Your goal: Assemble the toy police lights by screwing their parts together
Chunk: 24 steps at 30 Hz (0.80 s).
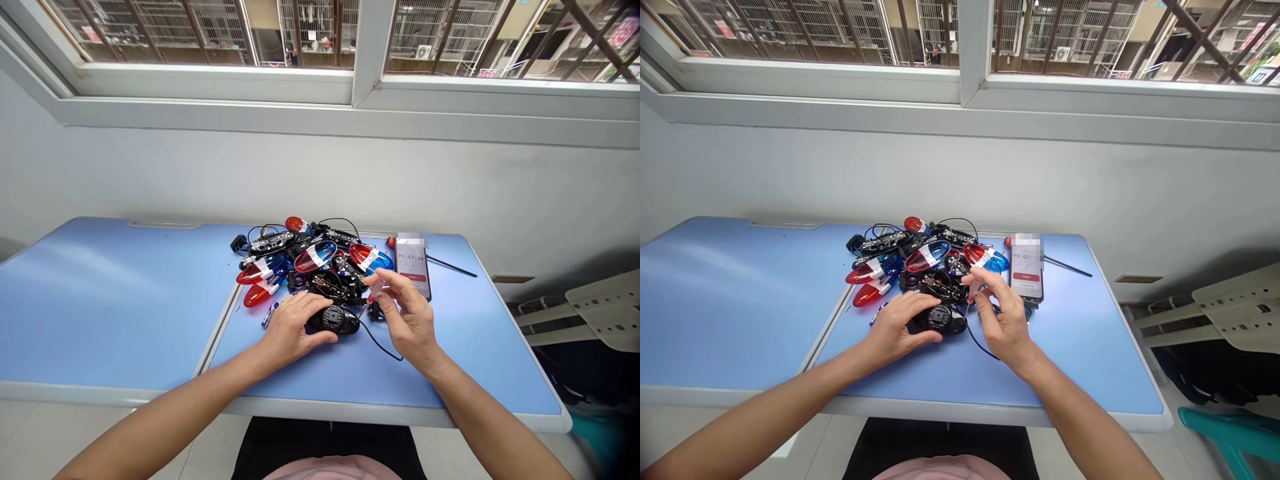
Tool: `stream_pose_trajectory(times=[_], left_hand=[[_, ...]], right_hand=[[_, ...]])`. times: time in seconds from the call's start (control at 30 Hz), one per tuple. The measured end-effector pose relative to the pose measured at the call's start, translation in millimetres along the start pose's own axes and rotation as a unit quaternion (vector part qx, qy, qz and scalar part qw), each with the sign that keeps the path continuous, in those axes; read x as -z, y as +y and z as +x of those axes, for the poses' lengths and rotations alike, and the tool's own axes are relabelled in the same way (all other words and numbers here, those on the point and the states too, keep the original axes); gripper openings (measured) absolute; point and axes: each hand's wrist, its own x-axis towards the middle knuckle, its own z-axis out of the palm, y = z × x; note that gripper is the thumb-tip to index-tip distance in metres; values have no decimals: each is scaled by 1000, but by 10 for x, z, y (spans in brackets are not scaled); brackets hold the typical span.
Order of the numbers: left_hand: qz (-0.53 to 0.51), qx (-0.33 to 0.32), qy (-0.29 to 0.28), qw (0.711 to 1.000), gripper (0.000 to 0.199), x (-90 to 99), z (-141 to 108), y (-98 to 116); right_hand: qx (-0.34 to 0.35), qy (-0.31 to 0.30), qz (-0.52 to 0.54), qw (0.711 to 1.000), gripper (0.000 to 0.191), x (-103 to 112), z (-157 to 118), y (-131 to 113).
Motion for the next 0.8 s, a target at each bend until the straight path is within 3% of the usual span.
stream_pose_trajectory(times=[0.2,0.4,0.57,0.8], left_hand=[[2,3,-6,1000,52,5,3,3],[0,4,-6,1000,51,5,1,3],[-1,1,-1,1000,52,0,2,6],[2,2,0,1000,52,-6,-4,-2]], right_hand=[[10,10,-13,1000,35,-15,6,-1],[-36,-5,7,999,40,-17,-31,21],[-22,0,6,1000,33,-16,-9,14],[-61,-6,19,998,36,-9,-26,14]])
